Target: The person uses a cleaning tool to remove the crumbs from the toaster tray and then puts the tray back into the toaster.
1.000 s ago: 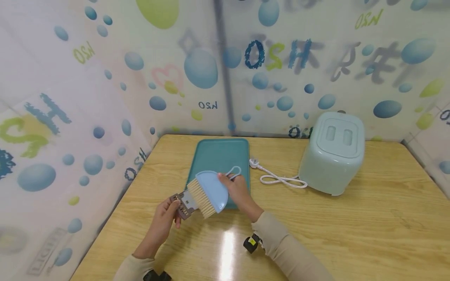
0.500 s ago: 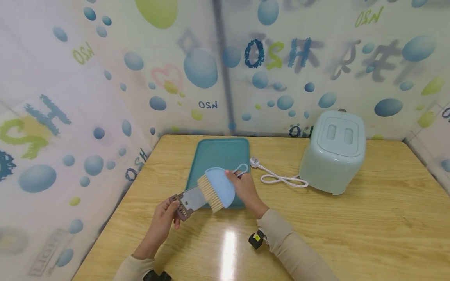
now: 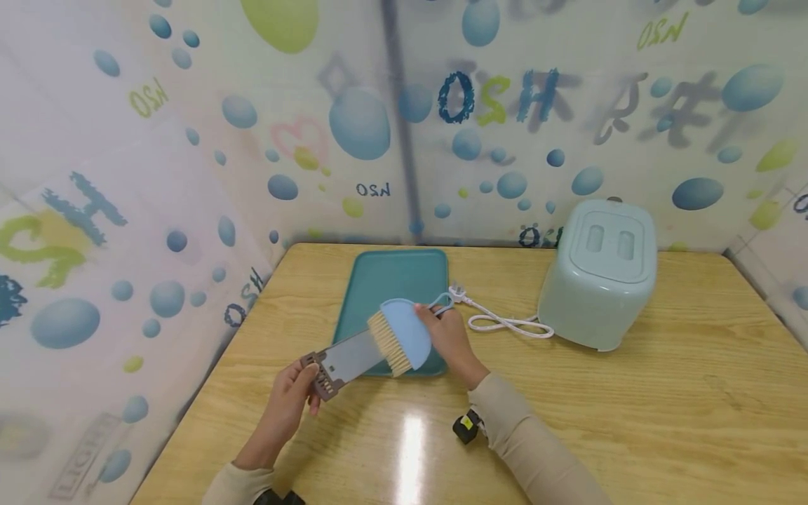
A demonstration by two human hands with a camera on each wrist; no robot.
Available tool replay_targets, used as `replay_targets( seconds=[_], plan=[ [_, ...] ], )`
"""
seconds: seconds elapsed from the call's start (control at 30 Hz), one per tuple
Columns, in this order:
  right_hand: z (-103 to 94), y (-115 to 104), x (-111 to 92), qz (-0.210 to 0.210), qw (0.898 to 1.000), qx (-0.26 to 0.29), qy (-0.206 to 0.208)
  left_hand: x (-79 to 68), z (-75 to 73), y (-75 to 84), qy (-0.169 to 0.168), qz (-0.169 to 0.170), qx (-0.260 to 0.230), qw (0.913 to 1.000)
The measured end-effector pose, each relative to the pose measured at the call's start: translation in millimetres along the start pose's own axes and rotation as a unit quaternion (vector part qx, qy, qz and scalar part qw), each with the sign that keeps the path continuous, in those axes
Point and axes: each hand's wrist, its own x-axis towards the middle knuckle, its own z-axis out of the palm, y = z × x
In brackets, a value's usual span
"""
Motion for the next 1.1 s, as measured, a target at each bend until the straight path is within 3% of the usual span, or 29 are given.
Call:
replay_targets(
  seconds=[0.43, 0.87, 1.1],
  plan=[
    [-6.1, 10.7, 8.8, -0.012, 0.999, -0.043, 0.015, -2.6, 0.1, 2.1, -0.003, 0.021, -0.003, 0.9998],
    [-8.8, 12.2, 11.1, -0.029, 0.999, -0.028, 0.014, -3.2, -1.5, 3.0, -0.003, 0.022, -0.005, 0.9997],
    [-13.5, 9.7, 12.6, -0.022, 0.999, -0.033, 0.007, -1.1, -2.7, 6.2, -0.027, 0.039, -0.002, 0.9989]
  ],
)
